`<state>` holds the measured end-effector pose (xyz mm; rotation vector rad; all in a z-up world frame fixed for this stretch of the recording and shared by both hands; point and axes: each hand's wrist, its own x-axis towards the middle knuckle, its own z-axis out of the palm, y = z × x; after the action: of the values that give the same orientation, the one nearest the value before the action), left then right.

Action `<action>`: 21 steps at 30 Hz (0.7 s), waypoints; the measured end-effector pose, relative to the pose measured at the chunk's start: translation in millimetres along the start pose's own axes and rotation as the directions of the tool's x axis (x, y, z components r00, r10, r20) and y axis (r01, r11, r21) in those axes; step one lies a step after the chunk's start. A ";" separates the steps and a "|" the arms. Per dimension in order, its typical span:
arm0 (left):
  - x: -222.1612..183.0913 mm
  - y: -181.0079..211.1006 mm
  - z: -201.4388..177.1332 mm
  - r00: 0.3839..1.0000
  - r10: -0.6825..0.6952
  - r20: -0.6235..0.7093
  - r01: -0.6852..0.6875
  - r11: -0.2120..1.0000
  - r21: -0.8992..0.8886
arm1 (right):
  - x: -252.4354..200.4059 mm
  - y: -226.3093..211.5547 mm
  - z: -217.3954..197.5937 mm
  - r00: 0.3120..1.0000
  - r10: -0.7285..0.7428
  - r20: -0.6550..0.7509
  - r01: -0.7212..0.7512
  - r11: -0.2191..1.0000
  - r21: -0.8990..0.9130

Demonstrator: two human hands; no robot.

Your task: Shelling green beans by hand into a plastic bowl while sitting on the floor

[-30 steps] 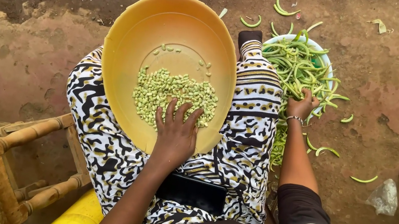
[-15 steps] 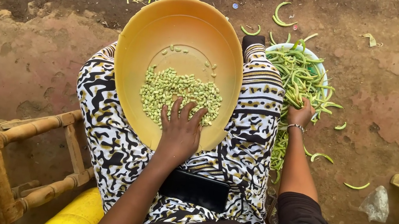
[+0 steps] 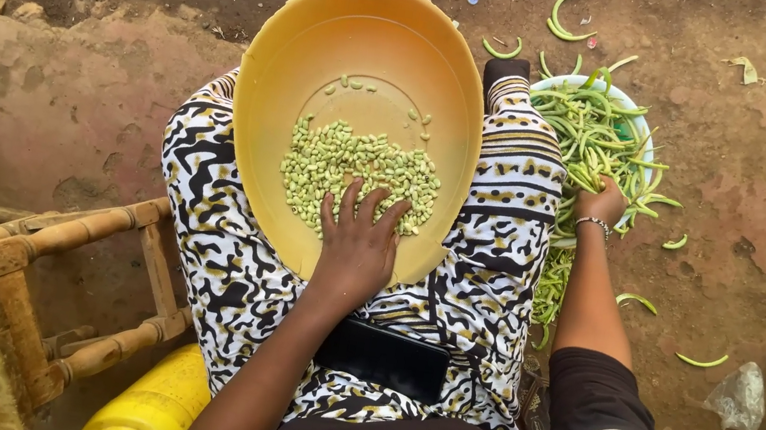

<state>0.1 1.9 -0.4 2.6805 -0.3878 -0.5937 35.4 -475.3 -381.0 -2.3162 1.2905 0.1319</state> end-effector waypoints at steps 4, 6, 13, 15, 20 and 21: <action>-2.7 -1.2 0.9 1.000 -0.004 0.013 0.004 1.000 -0.011 | -24.9 -17.3 -40.3 0.997 -0.062 0.042 0.066 0.993 -0.095; -2.6 -3.2 1.9 1.000 0.001 0.008 -0.001 1.000 0.005 | -26.2 -19.1 -44.2 0.999 -0.032 0.030 0.033 0.999 -0.039; -6.3 -3.9 -0.8 1.000 -0.011 0.017 0.011 1.000 -0.003 | -79.0 -59.7 -106.6 0.998 -0.063 -0.010 0.063 0.998 -0.006; -7.4 -3.0 -3.0 0.999 -0.006 0.032 0.007 1.000 -0.014 | -78.6 -58.5 -112.7 0.997 -0.070 -0.030 0.072 0.993 0.088; -11.9 -2.4 -7.9 1.000 0.002 0.018 -0.002 1.000 -0.021 | -80.9 -57.8 -124.8 0.992 -0.104 -0.075 0.121 0.953 0.277; -12.2 -2.4 -8.2 1.000 0.004 0.018 -0.004 1.000 -0.019 | -80.8 -59.2 -128.4 0.986 -0.126 -0.106 0.152 0.944 0.292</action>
<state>-6.4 10.5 9.8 2.6573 -0.3901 -0.6184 20.9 -444.9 -221.7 -2.1590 1.0949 -0.2007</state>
